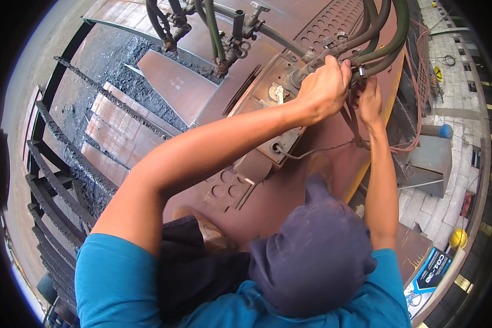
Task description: The person uses a tape measure to take multiple measurements on a large, perforated metal sheet. They then reposition a plasma cutting torch on the sheet and adjust its control panel.
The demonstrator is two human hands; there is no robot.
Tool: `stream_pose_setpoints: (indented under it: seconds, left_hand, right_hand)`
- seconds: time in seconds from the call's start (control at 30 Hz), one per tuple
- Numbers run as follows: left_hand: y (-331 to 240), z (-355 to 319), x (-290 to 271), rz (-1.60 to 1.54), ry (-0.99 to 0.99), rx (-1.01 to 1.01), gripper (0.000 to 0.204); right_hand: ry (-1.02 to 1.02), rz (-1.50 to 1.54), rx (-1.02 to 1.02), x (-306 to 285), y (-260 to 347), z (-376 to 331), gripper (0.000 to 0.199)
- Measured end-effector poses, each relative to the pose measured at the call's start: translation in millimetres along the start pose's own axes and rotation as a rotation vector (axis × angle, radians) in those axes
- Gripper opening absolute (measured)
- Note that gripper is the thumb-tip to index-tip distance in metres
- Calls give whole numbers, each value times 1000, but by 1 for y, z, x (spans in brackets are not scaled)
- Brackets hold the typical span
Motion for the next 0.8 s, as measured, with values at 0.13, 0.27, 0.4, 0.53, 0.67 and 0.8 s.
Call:
stream_pose_setpoints:
  seconds: [0.13, 0.27, 0.4, 0.53, 0.67, 0.8]
  left_hand:
    - [1, 7, 26, -86, -4, -42, 53]
    - [4, 2, 10, -86, -17, -43, 58]
    - [13, -8, -12, -71, 89, -99, 71]
    - [-13, -41, -40, -117, 235, 94, 80]
    - [-90, -80, -95, -252, 298, 756, 74]
    - [-158, -123, -185, -371, -20, 936, 55]
  right_hand:
    - [-42, -1, 87, -20, -1, -10, 63]
    - [-9, 219, 85, -13, 20, -30, 52]
    - [84, 220, -77, -57, 57, -68, 33]
    - [-7, -196, -192, -55, 201, -132, 28]
    - [219, 24, -468, -32, 287, -135, 26]
    - [346, 410, -359, 53, 322, -116, 28]
Point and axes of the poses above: each hand's wrist, its own z-axis towards the middle knuckle, its own x-axis out of the palm, y = z × x, the point moved 6 cm from there along z, towards the middle knuckle
